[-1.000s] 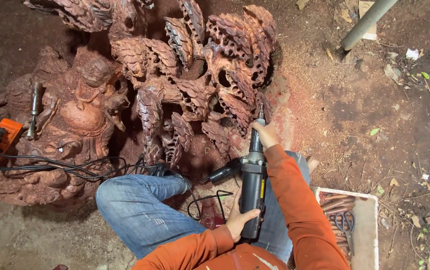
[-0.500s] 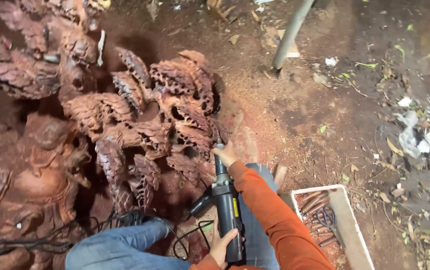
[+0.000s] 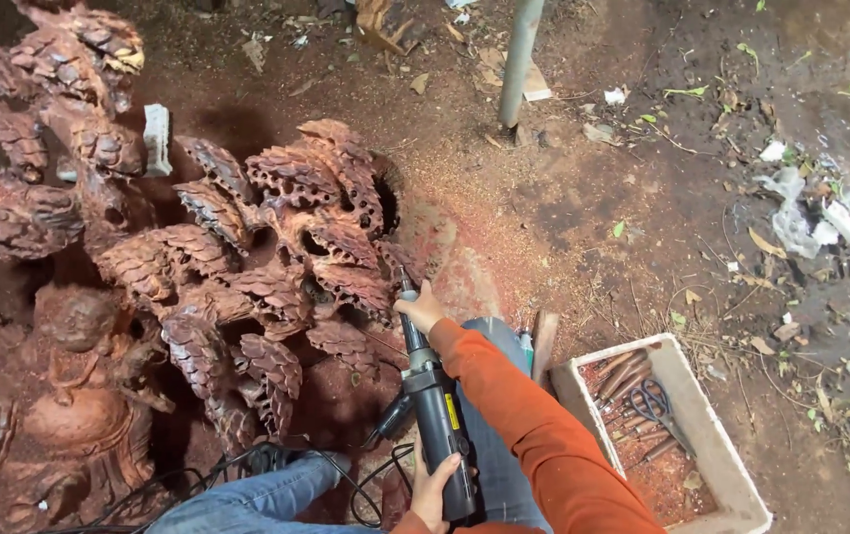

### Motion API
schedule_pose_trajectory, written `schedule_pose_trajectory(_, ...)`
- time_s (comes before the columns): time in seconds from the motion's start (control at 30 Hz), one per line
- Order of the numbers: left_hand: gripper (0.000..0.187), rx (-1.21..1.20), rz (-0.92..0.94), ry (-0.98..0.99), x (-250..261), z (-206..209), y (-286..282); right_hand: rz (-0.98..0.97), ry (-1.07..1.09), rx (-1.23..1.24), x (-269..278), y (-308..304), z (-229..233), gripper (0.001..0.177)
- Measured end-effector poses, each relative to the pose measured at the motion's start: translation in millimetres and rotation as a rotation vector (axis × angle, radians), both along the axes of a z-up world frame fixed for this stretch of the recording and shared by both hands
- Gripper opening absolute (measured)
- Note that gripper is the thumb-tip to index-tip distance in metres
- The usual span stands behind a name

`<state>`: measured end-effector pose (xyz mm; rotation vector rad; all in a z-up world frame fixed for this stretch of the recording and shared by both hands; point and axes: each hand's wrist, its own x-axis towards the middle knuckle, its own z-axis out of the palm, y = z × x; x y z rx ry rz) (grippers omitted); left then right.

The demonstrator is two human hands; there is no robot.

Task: Carving intricate details into a large wooden sculpture using a power rotary tool.

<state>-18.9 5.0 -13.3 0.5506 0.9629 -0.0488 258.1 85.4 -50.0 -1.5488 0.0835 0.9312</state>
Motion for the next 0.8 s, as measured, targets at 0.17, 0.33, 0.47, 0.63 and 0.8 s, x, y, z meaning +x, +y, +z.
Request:
schedule_pose_trajectory(0.17,0.095,-0.019,-0.001,-0.003,0.5,15.0,0.7,0.042,-0.050,-0.072,2.8,0.7,-11.5,0.106)
schedule_pose_trajectory(0.33,0.093,-0.030,-0.003,0.007,0.6,15.8,-2.0,0.039,-0.047,-0.061,4.4,0.3,-21.8,0.103)
schedule_pose_trajectory(0.47,0.092,-0.062,0.033,-0.045,-1.8,11.5,-6.8,0.030,-0.023,-0.032,3.0,-3.5,-13.7,0.105)
schedule_pose_trajectory(0.63,0.077,-0.129,0.059,-0.097,-4.6,8.7,-10.3,0.054,-0.094,-0.025,1.8,-8.4,-27.5,0.087)
schedule_pose_trajectory(0.8,0.100,-0.028,-0.012,-0.052,-1.6,8.6,-5.8,0.038,-0.091,0.021,6.2,-7.1,-21.0,0.068)
